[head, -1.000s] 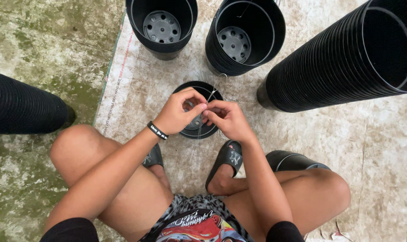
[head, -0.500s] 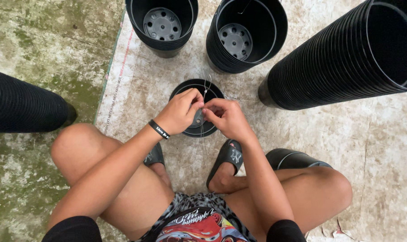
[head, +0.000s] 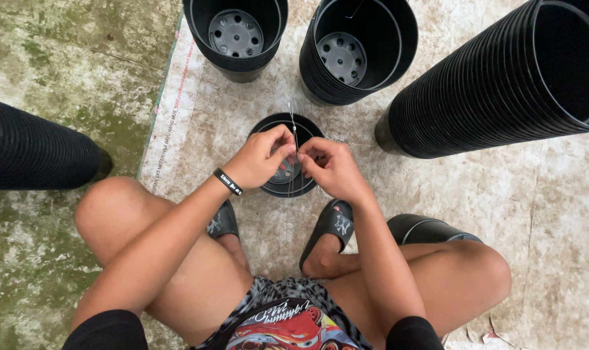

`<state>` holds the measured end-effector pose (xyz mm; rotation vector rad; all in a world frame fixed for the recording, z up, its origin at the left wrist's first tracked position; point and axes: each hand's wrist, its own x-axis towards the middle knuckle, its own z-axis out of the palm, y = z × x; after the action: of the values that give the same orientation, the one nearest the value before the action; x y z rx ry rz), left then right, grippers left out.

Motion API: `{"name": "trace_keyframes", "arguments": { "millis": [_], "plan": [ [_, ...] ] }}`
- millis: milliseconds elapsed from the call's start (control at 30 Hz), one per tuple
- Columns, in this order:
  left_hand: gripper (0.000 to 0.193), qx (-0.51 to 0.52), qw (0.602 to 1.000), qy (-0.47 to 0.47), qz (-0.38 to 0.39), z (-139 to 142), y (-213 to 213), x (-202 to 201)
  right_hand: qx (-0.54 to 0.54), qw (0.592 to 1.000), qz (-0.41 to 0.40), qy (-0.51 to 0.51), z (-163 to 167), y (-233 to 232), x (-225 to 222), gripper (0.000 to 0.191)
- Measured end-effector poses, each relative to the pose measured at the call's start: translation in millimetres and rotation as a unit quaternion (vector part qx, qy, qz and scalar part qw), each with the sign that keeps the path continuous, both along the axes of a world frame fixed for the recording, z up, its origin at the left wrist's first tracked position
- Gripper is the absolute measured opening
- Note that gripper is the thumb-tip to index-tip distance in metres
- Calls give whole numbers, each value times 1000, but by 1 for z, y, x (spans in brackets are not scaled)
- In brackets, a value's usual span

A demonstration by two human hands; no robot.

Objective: The person sits on the floor and attaches wire hangers to black plastic nursery pots. They thread the wire through holes in the pot rim, bend the wire to secure it, and repeat the process for multiple pots.

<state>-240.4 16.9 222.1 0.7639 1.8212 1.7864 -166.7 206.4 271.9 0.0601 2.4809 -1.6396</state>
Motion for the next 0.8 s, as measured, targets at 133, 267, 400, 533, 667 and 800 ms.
{"name": "trace_keyframes", "arguments": {
  "millis": [133,267,400,533,667,800],
  "plan": [
    [12,25,999,-35,-2,-3,0,4,21,996,19,83,2,0,1,5],
    [9,65,997,-31,5,-6,-1,4,-39,998,29,42,0,-6,3,4],
    [6,102,992,-69,25,-7,-2,2,-71,997,5,26,-6,-8,2,6],
    [5,106,987,-114,34,-7,2,5,-45,998,-1,39,-13,-5,2,6],
    [5,127,987,-79,53,-7,1,5,-153,987,37,-11,-19,3,3,8],
    [6,145,980,-94,97,-6,-4,-4,-184,979,70,-42,-22,11,4,7]
  ]
}}
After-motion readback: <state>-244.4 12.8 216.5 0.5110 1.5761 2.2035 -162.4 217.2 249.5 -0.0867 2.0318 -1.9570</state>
